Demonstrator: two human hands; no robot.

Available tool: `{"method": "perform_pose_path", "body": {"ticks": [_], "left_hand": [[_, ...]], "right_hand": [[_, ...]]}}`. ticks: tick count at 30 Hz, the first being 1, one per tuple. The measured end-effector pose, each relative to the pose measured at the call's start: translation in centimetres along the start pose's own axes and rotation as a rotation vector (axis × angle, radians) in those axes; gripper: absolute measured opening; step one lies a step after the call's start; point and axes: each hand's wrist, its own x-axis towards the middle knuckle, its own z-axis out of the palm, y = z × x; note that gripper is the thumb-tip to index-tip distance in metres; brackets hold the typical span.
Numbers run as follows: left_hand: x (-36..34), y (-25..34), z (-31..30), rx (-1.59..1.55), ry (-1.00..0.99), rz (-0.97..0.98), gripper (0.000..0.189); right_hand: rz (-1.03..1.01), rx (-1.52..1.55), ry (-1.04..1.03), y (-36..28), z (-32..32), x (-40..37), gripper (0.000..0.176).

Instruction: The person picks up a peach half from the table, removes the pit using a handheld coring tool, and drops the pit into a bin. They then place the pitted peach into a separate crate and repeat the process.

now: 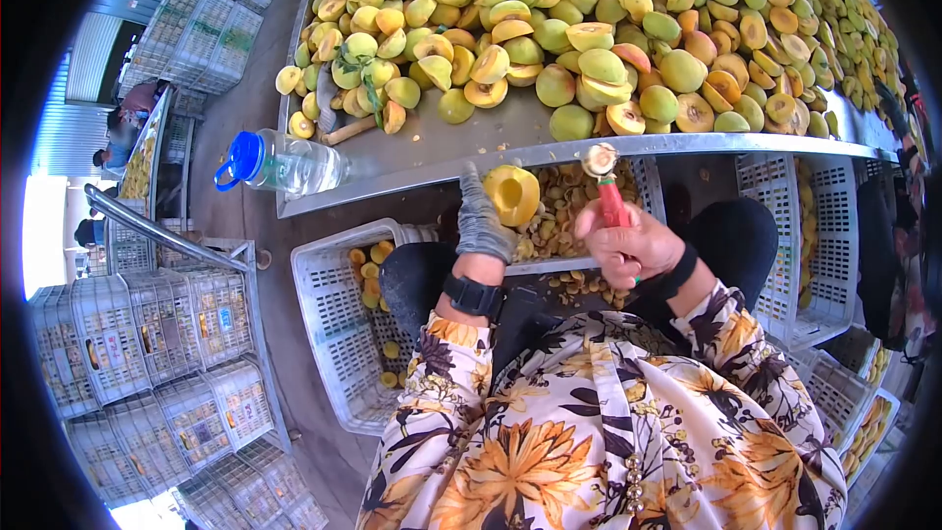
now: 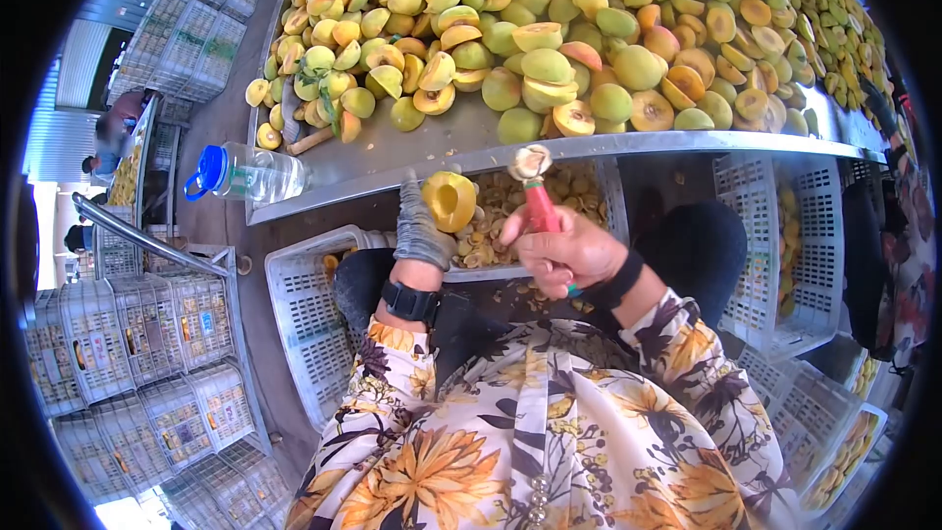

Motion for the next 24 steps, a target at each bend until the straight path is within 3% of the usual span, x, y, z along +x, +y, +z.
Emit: {"method": "perform_pose_path", "body": {"ticks": [2,3,4,5,6,8,9,10,11,12,13,14,16,17,19,21,24], "left_hand": [[-0.6,0.8,0.1,-0.022,0.068,0.102,0.062],[-1.2,0.9,1.1,-0.091,0.193,0.221,0.062],[-1.9,1.4,0.9,-0.086,0.190,0.224,0.062],[-2.9,2.2,0.0,-0.029,0.048,0.208,0.062],[-3.6,2.9,-0.9,0.024,-0.089,0.193,0.062],[-3.9,3.5,-4.0,0.043,0.012,0.445,0.061],[-6.7,5.0,-4.4,0.124,0.070,0.458,0.059],[-9.6,5.5,-3.2,0.237,0.157,0.787,0.051],[-9.8,5.2,-7.7,0.454,0.138,1.030,0.043],[-8.1,7.7,-17.0,0.483,0.220,0.791,0.038],[-11.7,9.4,-13.5,0.287,0.243,0.596,0.041],[-11.5,10.9,-16.2,0.756,0.454,0.566,0.038],[-12.1,12.2,-17.7,1.331,0.654,0.642,0.040],[-11.8,12.6,-16.3,1.332,0.656,0.642,0.040],[-8.8,13.5,-11.9,1.367,0.508,0.891,0.038],[-5.3,14.1,-6.4,1.416,0.310,0.757,0.037],[1.7,14.0,-1.3,1.763,0.132,0.793,0.046]], "right_hand": [[-0.028,-0.901,0.306,0.4,-0.6,0.9,0.011],[-0.032,-0.898,0.304,1.5,-2.3,1.2,0.011],[-0.244,-1.418,0.468,2.9,-4.9,1.4,0.013],[-0.476,-1.936,0.628,3.1,-5.3,1.6,0.017],[-0.483,-1.939,0.623,3.0,-5.7,1.6,0.017],[-0.316,-1.596,0.629,2.6,-4.1,1.1,0.024],[-0.294,-1.537,0.617,3.0,-4.3,1.2,0.025],[-0.305,-1.535,0.628,3.2,-4.6,1.2,0.025],[-0.333,-1.601,0.606,3.4,-4.7,1.2,0.026],[-0.357,-1.663,0.580,3.6,-4.8,1.3,0.027],[-0.281,-1.693,0.571,3.8,-4.5,1.2,0.031],[-0.284,-1.684,0.574,3.8,-4.2,1.4,0.031],[-0.034,-1.570,0.506,3.8,-3.5,2.0,0.039],[-0.093,-1.551,0.509,4.2,-3.3,2.3,0.051],[-0.168,-1.520,0.506,4.9,-3.0,2.7,0.056],[-0.256,-1.496,0.513,5.1,-2.6,2.8,0.065],[-0.301,-1.420,0.546,4.5,-1.6,1.8,0.064]]}}
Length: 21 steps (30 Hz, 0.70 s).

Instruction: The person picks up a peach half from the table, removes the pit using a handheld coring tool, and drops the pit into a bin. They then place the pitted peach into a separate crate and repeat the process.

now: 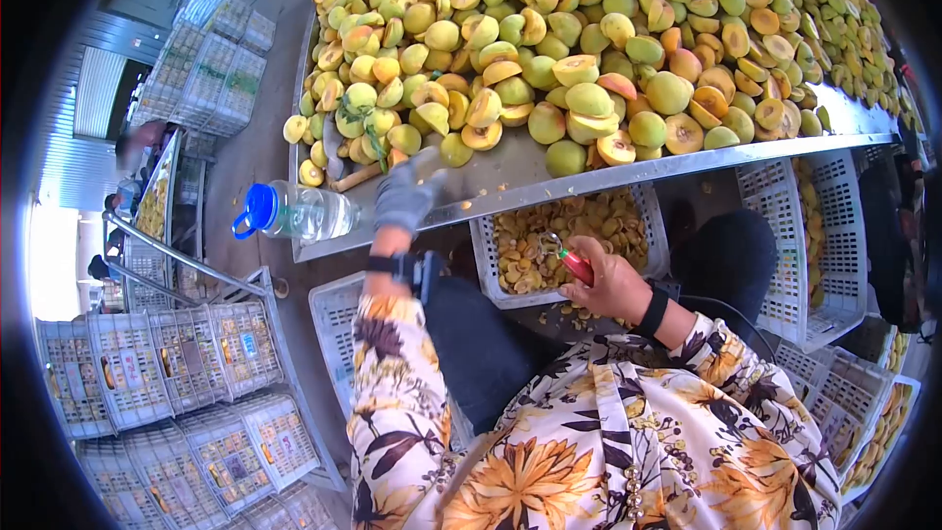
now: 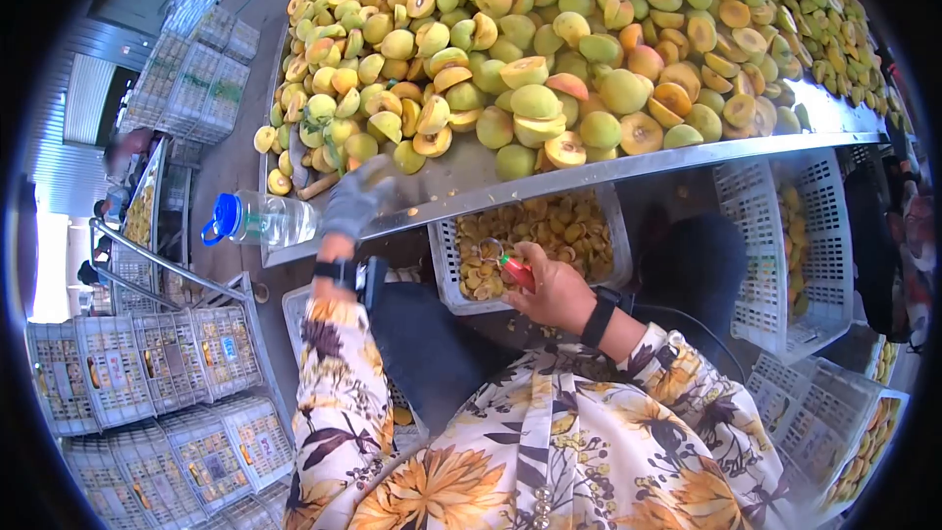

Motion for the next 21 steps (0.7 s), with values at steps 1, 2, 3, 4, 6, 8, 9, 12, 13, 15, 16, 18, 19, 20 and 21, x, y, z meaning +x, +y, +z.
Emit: {"method": "perform_pose_path", "body": {"ticks": [1,2,3,4,6,8,9,12,13,15,16,18,19,20,21], "left_hand": [[2.1,0.6,1.1,0.057,-0.099,0.053,0.053],[4.0,0.5,3.0,0.147,-0.120,0.088,0.061],[5.3,0.4,4.5,0.240,-0.133,0.111,0.069],[5.5,1.2,5.4,0.321,-0.093,0.028,0.080],[5.3,3.4,4.6,0.365,-0.125,-0.095,0.076],[5.6,2.9,4.8,0.310,-0.098,-0.139,0.068],[5.2,2.3,5.0,0.265,-0.008,-0.094,0.058],[3.0,-0.4,5.6,-0.247,0.258,0.000,0.034],[1.6,-0.2,4.4,-0.707,0.125,-0.136,0.034],[-1.7,2.2,2.5,-1.379,-0.009,-0.354,0.036],[-3.1,3.4,2.4,-1.603,0.003,-0.421,0.039],[-4.6,4.2,2.4,-1.728,-0.156,-0.386,0.054],[-5.1,5.0,2.7,-1.719,-0.150,-0.426,0.056],[-5.6,5.8,2.9,-1.712,-0.150,-0.464,0.059],[-6.1,6.4,2.9,-1.712,-0.166,-0.469,0.059]], "right_hand": [[-0.049,0.000,0.055,0.3,0.0,-0.3,0.062],[-0.048,-0.007,0.059,0.4,-0.2,-0.9,0.062],[-0.020,0.007,0.061,0.3,-0.5,-1.3,0.062],[-0.006,0.022,0.053,0.3,-0.6,-1.4,0.061],[0.014,-0.020,0.045,0.9,-0.3,-1.7,0.058],[-0.035,-0.035,0.067,1.5,0.1,-1.7,0.056],[-0.037,-0.038,0.060,1.8,0.3,-1.6,0.056],[-0.038,-0.043,0.126,2.1,0.2,-1.1,0.050],[0.003,-0.028,0.122,1.3,-0.2,-0.8,0.047],[0.037,0.018,0.168,-0.1,-0.9,0.3,0.036],[0.047,0.021,0.169,-0.9,-1.2,0.7,0.036],[-0.021,0.052,0.182,-2.5,-1.7,1.9,0.034],[-0.013,0.055,0.184,-3.3,-1.8,2.3,0.034],[-0.041,0.056,0.195,-4.0,-1.8,2.6,0.036],[-0.066,0.056,0.206,-4.5,-1.9,2.9,0.037]]}}
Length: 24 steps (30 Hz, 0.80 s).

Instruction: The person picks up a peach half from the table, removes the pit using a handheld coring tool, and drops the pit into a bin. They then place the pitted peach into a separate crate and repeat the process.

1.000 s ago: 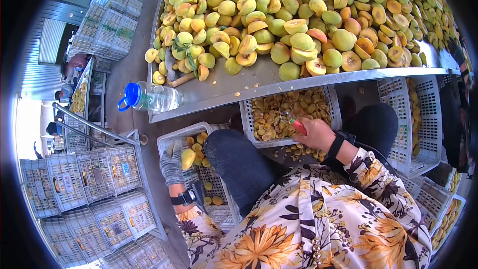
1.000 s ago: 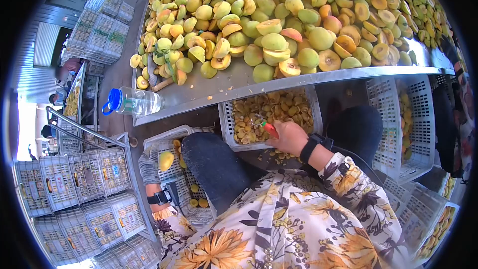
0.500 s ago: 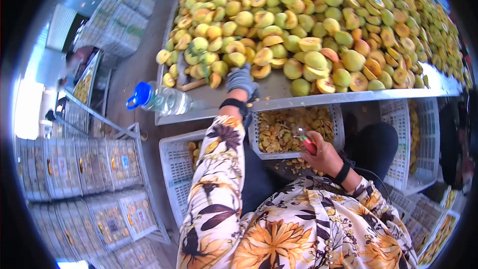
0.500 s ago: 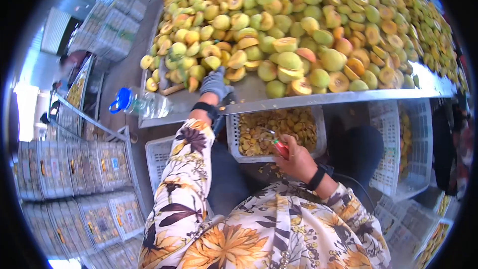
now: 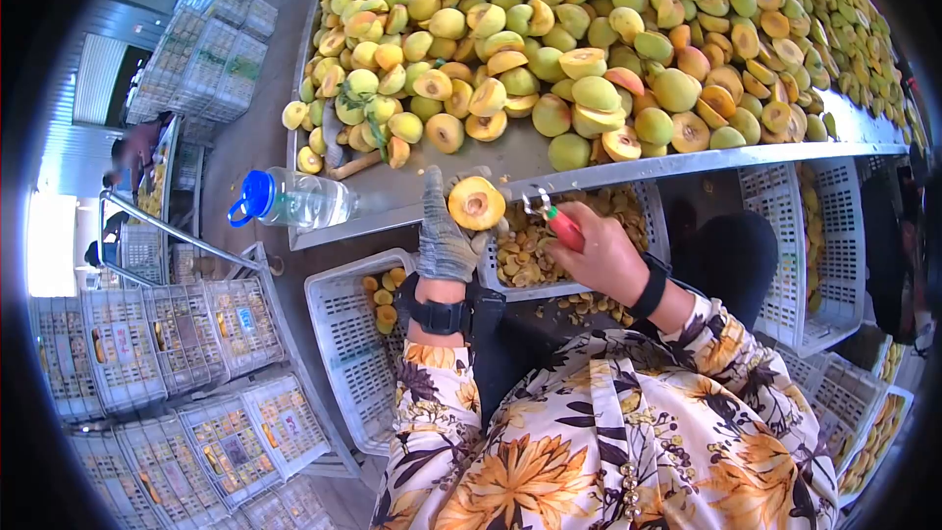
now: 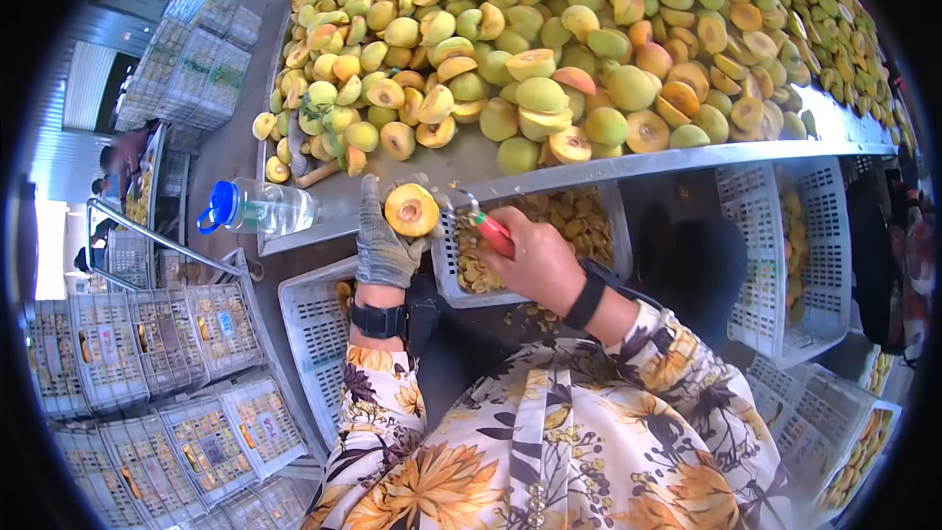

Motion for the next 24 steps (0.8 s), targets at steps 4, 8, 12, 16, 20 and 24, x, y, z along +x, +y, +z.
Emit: {"method": "perform_pose_path", "body": {"ticks": [4,8,12,16,20,24], "left_hand": [[-0.3,-1.9,1.2,0.124,-0.035,-0.069,0.060],[0.5,-3.2,0.9,0.283,-0.184,-0.091,0.065],[-2.0,-4.2,4.1,0.190,-0.169,0.159,0.071],[-1.6,-5.4,0.9,-0.156,-0.382,0.039,0.063],[-0.9,-5.3,2.0,-0.185,0.107,0.161,0.060],[-1.0,-4.8,1.2,-0.023,0.072,0.253,0.052]], "right_hand": [[-0.024,0.121,0.036,-0.6,-0.5,0.9,0.046],[-0.099,0.222,-0.052,0.0,-0.4,0.8,0.044],[0.184,0.771,-0.113,-0.8,-0.3,0.9,0.034],[0.338,0.957,-0.060,-2.0,1.9,0.5,0.026],[0.053,0.243,0.072,-1.1,3.3,-0.5,0.033],[-0.030,0.041,0.007,-0.2,2.8,-1.6,0.028]]}}
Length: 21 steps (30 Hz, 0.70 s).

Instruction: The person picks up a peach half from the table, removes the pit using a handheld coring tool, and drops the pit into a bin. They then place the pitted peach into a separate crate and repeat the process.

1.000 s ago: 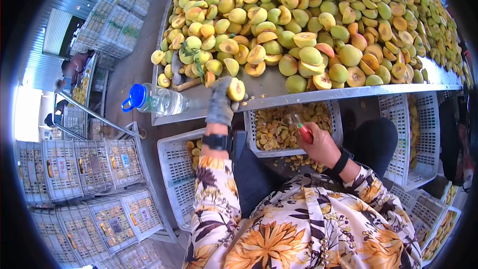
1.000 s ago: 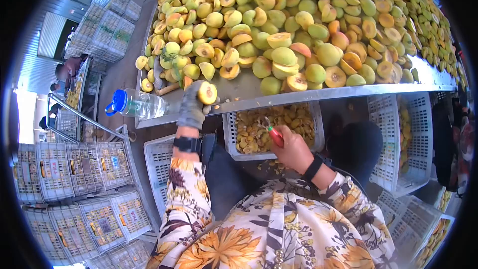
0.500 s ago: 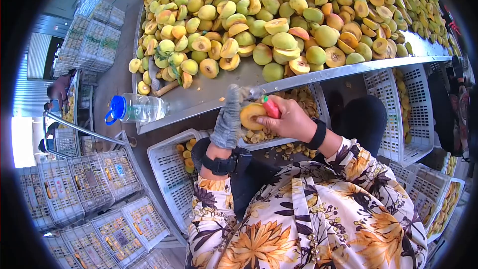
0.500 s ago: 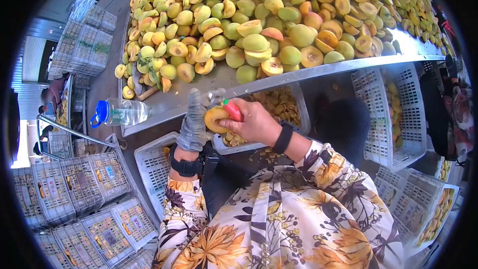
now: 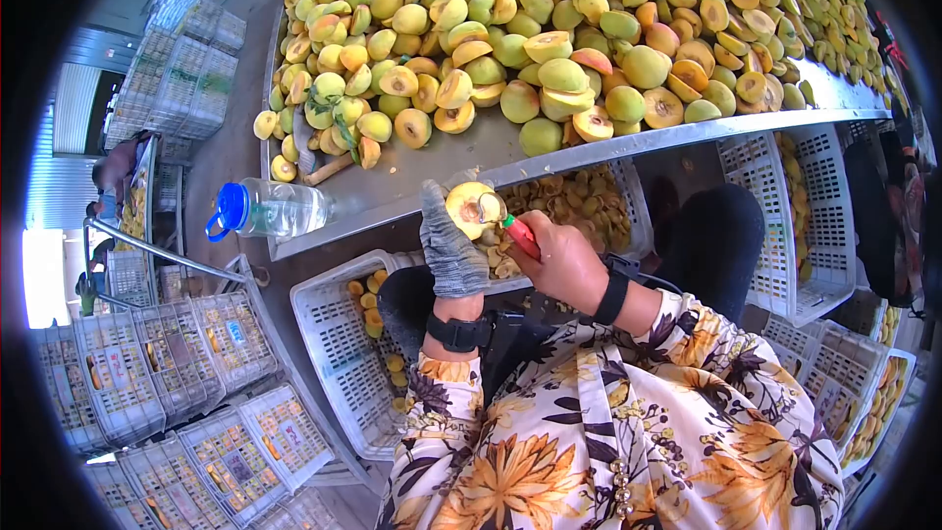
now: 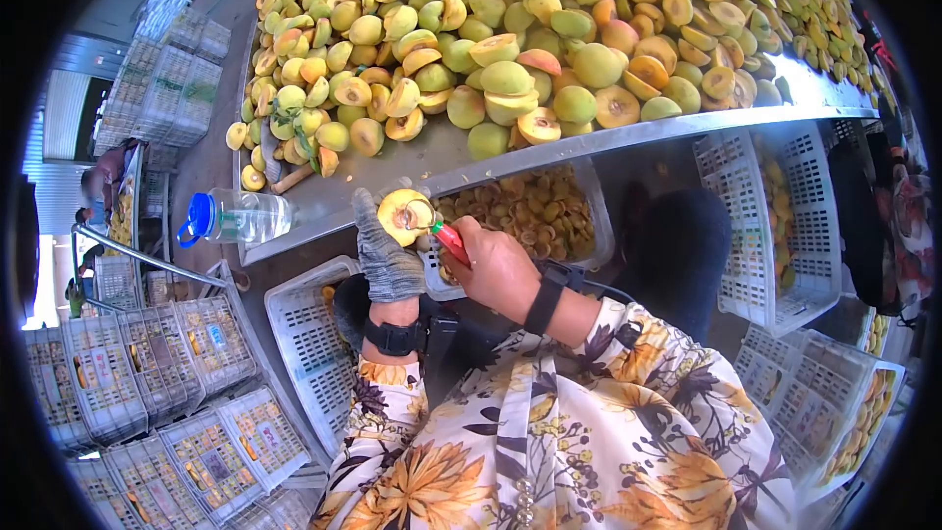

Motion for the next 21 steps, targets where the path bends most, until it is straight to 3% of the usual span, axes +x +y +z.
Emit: {"method": "perform_pose_path", "body": {"ticks": [1,5,12,14,15,17,19,21], "left_hand": [[-0.1,-0.1,0.6,0.066,0.100,0.074,0.050],[-0.5,-0.9,1.7,0.029,0.079,0.126,0.050],[-1.0,-1.1,2.7,0.241,0.075,0.224,0.055],[0.1,-0.4,1.9,0.247,-0.067,-0.050,0.060],[0.5,0.1,1.7,0.246,-0.066,-0.050,0.060],[1.1,1.3,1.7,0.503,-0.264,-0.391,0.063],[2.3,0.8,1.2,0.544,-0.288,-0.441,0.064],[2.5,0.8,1.0,0.610,-0.380,-0.358,0.067]], "right_hand": [[0.006,-0.027,-0.009,0.2,-0.1,0.0,0.025],[0.020,-0.051,-0.020,0.3,-0.4,-0.2,0.022],[0.053,-0.093,-0.060,0.8,-0.4,-1.2,0.017],[0.049,-0.084,-0.088,1.1,-0.2,-1.5,0.016],[0.035,-0.067,-0.109,1.4,0.1,-1.7,0.015],[0.022,-0.046,-0.137,2.0,0.7,-2.0,0.013],[-0.031,-0.011,-0.137,2.2,0.8,-2.0,0.012],[0.022,0.043,-0.194,1.9,0.1,-1.6,0.012]]}}
